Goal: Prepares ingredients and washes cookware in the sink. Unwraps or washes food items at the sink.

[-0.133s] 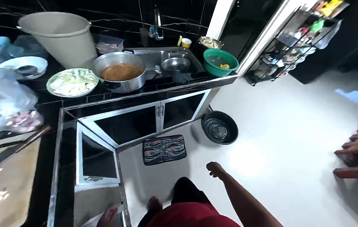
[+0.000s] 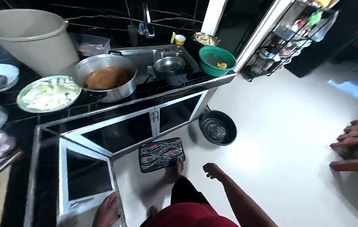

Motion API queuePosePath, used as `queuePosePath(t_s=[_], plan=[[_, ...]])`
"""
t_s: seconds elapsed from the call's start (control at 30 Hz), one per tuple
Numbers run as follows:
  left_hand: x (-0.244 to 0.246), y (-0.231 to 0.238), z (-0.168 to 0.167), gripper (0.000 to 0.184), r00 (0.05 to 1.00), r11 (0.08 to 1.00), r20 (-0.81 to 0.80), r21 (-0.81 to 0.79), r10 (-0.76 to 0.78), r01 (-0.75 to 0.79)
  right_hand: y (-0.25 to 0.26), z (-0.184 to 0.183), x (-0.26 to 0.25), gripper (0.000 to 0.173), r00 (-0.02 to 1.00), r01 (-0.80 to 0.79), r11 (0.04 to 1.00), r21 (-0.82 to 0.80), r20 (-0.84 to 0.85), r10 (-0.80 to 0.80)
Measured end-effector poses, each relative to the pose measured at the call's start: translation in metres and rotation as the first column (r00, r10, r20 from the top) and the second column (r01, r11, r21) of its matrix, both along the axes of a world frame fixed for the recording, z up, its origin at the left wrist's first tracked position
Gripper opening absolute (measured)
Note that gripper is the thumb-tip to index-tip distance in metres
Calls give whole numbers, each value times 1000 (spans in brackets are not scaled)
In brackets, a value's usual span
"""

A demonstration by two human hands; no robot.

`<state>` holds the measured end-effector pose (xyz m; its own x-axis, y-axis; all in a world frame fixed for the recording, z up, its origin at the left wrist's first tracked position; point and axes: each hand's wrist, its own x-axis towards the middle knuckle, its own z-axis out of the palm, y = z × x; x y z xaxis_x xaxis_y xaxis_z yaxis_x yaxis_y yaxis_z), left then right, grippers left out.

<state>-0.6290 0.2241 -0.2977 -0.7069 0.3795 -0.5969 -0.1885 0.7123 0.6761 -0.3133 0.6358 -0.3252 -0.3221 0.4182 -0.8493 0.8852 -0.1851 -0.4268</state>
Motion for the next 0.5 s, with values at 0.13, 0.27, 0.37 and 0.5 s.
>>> queuePosePath(t_s=[0.13,0.27,0.37,0.5], plan=[[-35,105,6,43,998,994,-21,96,-52,53,79,1,-27,33,978,-189,962,195,-49,202],[-47,203,3,41,989,977,-50,158,-138,144,188,70,-79,35,975,13,886,464,-201,91],[-55,283,34,40,976,958,-49,185,-212,218,279,157,-128,34,941,196,768,610,-336,27],[-82,359,75,37,933,922,-171,175,-317,345,406,201,-185,28,892,352,545,760,-448,49]])
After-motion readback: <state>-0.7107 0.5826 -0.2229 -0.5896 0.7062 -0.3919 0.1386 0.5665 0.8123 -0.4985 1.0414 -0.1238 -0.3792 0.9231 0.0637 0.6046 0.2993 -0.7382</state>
